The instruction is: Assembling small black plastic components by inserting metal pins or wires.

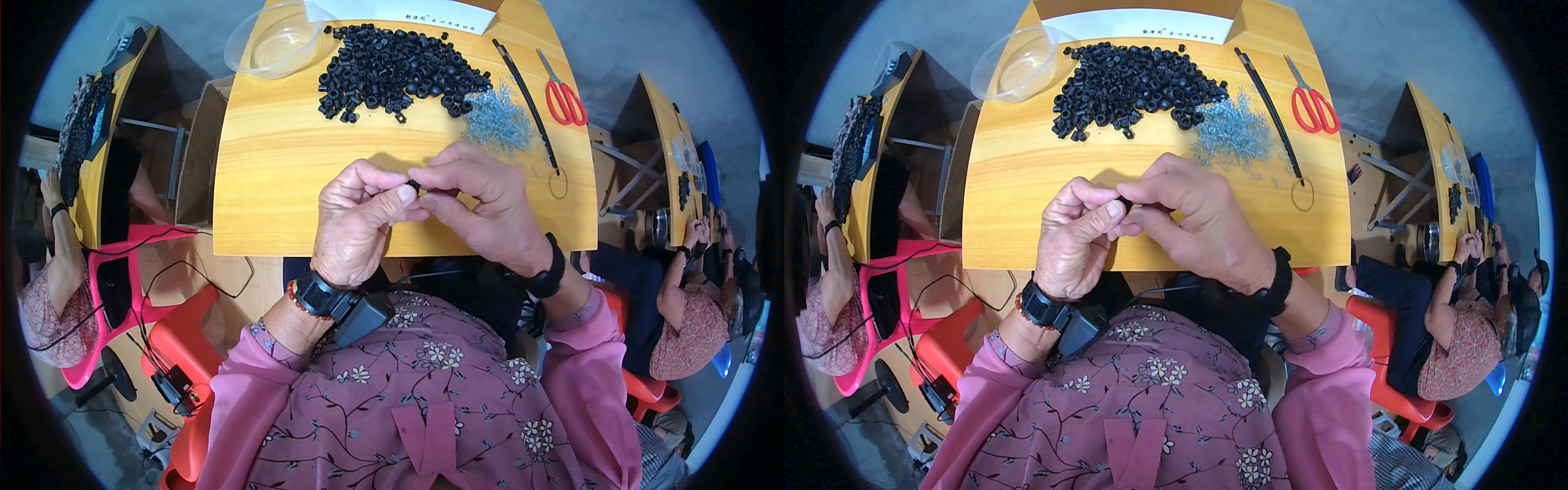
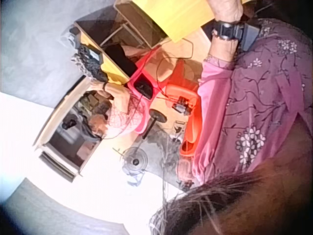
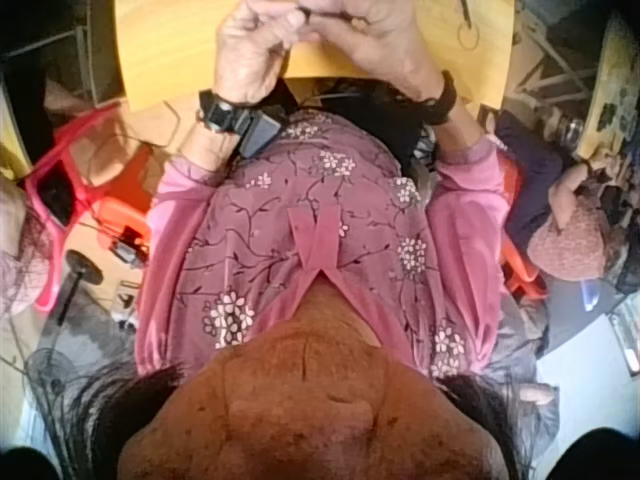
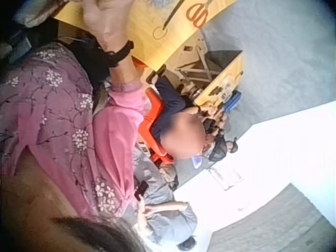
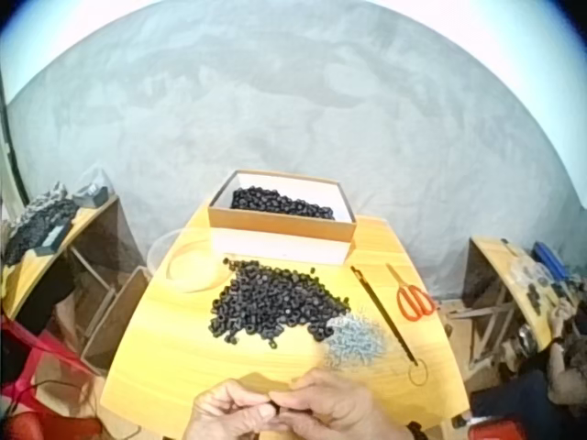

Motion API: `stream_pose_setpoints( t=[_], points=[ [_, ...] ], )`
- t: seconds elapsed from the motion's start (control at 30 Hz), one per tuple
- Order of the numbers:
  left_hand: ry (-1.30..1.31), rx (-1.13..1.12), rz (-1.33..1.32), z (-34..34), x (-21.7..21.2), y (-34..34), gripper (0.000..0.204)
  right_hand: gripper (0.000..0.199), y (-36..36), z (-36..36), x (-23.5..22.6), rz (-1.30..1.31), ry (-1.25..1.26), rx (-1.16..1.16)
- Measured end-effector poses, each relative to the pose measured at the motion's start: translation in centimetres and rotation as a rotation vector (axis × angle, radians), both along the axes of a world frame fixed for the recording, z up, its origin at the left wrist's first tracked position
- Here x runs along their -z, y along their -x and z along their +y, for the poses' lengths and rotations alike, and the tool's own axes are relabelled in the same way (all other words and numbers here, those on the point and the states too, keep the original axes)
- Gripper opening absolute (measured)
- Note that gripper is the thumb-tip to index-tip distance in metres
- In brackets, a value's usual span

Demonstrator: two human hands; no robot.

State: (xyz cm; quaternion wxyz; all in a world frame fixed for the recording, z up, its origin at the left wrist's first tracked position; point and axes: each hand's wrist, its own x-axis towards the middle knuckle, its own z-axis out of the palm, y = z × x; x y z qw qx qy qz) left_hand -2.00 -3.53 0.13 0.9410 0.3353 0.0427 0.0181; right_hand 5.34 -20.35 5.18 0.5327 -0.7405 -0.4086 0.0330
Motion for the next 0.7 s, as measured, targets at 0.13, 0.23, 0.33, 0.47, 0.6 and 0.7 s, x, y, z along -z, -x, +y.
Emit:
stream_pose_setpoints(
  t=[0.13,0.23,0.33,0.47,0.6,0.7],
  points=[
    [-0.030,-0.033,0.041,-0.1,-0.8,-0.2,0.013,0.023,0.3,0.3,0.6,0.013,0.000,0.037],
    [-0.124,-0.008,0.058,0.0,-0.7,-0.2,0.012,0.027,0.2,0.3,0.7,0.009,0.021,0.047],
    [-0.191,0.034,0.027,0.4,0.1,-0.2,0.012,0.030,0.2,0.3,1.0,0.023,0.013,0.047],
    [-0.176,0.040,0.045,0.4,0.0,-0.3,0.009,0.033,0.4,0.4,1.2,-0.008,0.009,0.035],
    [-0.153,0.073,0.063,0.3,-0.4,-0.3,0.008,0.029,0.4,0.1,1.1,0.006,0.014,0.015],
    [-0.139,0.081,0.047,0.5,-0.3,-0.3,0.008,0.030,0.5,0.2,1.2,0.034,-0.020,0.012]
  ],
)
